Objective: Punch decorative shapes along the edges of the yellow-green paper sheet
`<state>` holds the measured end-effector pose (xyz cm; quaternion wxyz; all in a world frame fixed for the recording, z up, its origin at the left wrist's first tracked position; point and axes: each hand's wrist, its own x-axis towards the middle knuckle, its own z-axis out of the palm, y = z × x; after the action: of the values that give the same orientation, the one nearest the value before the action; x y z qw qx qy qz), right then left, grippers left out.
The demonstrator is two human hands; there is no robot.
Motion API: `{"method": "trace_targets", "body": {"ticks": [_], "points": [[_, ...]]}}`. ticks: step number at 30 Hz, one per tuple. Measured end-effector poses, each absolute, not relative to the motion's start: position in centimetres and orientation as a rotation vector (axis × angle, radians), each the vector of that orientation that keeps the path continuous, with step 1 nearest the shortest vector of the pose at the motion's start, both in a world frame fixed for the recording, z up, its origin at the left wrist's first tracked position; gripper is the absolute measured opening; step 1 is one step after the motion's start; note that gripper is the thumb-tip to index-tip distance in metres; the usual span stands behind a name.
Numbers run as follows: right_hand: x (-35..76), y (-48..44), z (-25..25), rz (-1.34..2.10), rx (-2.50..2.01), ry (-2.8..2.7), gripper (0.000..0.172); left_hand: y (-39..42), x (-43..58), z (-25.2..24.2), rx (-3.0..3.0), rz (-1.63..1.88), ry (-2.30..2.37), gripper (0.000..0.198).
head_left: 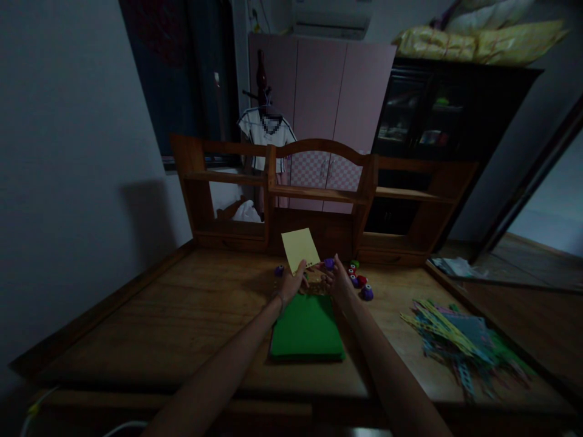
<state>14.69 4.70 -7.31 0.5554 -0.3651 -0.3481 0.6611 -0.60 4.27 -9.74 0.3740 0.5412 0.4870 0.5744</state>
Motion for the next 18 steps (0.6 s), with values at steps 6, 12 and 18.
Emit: {"method": "trace_targets", "body": {"ticks": [6,12,18], "points": [[14.5,4.0,-6.8,1.538,-0.822,-0.810,0.044,4.3,-0.5,-9.4,1.391,1.534,1.166,0.048],[14.7,3.9,-6.3,1.479,-0.787,-0.846,0.045,4.5,-0.7,-9.4,1.342,1.573,1.197,0.050],[15.4,3.6,-5.5,1.150,-0.858,-0.986,0.051,4.0,-0.9,-8.8,1.310,1.659,1.217,0.050]]}}
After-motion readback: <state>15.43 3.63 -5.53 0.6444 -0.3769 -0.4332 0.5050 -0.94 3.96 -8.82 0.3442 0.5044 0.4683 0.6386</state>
